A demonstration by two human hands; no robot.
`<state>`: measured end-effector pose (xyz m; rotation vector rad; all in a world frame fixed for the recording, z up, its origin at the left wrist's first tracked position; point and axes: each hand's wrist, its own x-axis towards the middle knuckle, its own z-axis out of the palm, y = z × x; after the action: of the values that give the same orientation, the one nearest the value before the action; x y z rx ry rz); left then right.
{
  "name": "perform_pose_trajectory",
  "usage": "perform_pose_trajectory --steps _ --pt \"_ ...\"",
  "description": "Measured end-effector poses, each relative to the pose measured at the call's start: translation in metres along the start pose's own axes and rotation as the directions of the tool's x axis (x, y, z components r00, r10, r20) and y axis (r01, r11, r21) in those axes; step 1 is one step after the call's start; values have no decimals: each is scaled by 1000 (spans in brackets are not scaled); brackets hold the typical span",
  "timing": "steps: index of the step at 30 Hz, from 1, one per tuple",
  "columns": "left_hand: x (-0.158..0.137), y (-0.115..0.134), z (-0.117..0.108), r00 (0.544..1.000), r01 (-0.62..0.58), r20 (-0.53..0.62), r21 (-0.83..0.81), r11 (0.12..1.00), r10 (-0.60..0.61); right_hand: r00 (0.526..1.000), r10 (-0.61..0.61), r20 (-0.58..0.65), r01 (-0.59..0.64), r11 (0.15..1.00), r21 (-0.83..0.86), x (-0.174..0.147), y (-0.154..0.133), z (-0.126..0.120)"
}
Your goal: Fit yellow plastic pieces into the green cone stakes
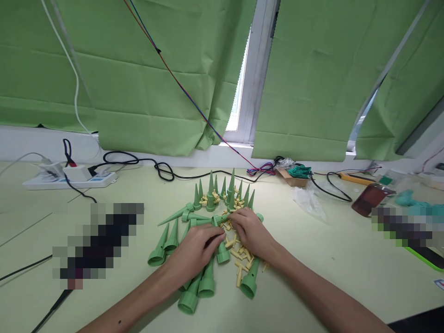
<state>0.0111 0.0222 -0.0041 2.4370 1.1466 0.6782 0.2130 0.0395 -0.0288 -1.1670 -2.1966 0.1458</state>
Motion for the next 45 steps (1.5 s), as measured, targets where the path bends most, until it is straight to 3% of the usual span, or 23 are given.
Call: perform_pose_trajectory --steps 6,45 --pt "0 2 -1 999 -20 37 -10 1000 20 999 4 34 -4 1000 2 0 0 0" --pt "-2 2 3 998 55 -38 -38 998 -57 994 78 78 -78 997 -4 1 -1 0"
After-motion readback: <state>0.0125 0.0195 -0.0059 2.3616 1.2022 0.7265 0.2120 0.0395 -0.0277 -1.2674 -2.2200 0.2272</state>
